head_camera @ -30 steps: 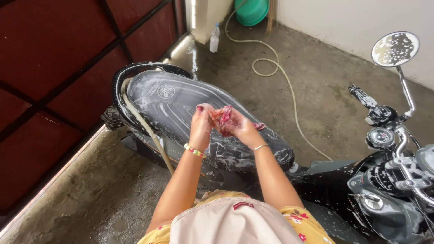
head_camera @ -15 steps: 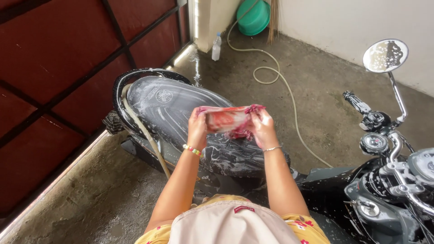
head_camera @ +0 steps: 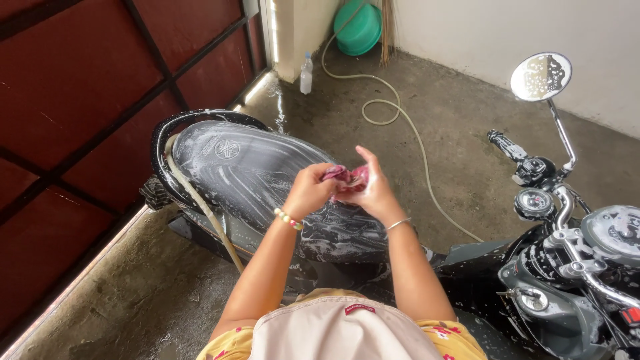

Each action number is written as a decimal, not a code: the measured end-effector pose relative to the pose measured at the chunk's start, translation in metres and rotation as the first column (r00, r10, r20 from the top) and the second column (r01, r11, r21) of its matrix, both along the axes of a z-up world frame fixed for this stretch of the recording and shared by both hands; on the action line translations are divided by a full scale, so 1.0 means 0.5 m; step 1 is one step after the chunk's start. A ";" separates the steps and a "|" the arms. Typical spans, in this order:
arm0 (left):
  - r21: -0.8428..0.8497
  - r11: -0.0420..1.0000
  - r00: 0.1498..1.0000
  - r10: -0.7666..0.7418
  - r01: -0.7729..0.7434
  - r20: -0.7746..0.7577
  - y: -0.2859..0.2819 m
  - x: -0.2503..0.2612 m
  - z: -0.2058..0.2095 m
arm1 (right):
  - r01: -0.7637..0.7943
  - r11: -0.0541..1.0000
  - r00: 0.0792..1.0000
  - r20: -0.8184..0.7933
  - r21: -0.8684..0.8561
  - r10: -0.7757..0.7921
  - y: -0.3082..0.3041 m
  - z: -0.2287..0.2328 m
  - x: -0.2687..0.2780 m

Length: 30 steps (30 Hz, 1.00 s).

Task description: Washing and scrubbing a motorcycle with soapy water and a cloth.

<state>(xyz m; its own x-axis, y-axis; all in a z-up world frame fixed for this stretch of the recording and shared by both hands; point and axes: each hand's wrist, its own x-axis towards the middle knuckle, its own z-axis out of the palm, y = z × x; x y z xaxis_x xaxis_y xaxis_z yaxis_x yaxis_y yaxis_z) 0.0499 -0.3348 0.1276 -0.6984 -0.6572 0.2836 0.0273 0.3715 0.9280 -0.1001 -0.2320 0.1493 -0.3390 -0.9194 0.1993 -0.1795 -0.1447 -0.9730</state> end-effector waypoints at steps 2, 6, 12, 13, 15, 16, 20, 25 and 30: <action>0.120 0.986 0.992 0.108 -0.114 0.058 0.023 -0.013 0.027 | 0.265 0.963 0.847 -0.489 0.043 -0.211 -0.011 -0.027 0.000; 0.110 0.973 0.969 0.217 -0.205 -0.117 0.003 -0.010 0.036 | 0.440 0.898 0.737 -0.580 0.022 -0.347 -0.032 -0.175 -0.111; 0.204 0.963 0.884 0.245 -0.175 -0.399 -0.030 0.071 0.092 | 0.540 0.836 0.758 -0.489 0.098 -0.433 -0.001 -0.144 -0.144; 0.218 0.958 0.922 0.246 -0.185 -0.300 -0.030 0.076 0.092 | 0.261 0.922 0.948 -0.254 0.286 -0.190 0.005 -0.117 -0.116; 0.232 0.951 0.948 0.250 -0.203 -0.195 -0.027 0.082 0.079 | -0.080 0.919 0.997 0.039 0.385 0.071 -0.003 -0.118 -0.062; 0.289 0.946 0.967 0.199 -0.147 -0.160 -0.026 0.083 0.068 | -0.255 0.902 0.967 0.117 0.349 0.228 -0.017 -0.146 -0.035; 0.440 0.891 0.945 0.042 0.112 -0.325 -0.009 0.089 0.089 | -0.454 0.886 0.884 -0.075 0.098 0.461 -0.058 -0.205 0.045; 0.579 0.779 0.898 0.048 0.240 -0.437 -0.023 0.111 0.065 | -0.495 0.855 0.654 0.582 -0.155 0.484 -0.031 -0.112 0.053; 0.344 0.937 0.941 0.062 0.060 -0.333 -0.007 0.120 0.032 | -0.391 0.919 0.683 0.653 -0.051 0.327 -0.022 -0.071 0.038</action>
<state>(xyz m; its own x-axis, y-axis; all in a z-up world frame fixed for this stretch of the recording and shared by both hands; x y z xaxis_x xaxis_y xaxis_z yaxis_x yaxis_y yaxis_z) 0.1099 -0.3381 0.1434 -0.6017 -0.7567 0.2557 0.3576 0.0311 0.9334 -0.0811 -0.2430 0.1138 0.0047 -0.9997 -0.0235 0.5342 0.0223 -0.8451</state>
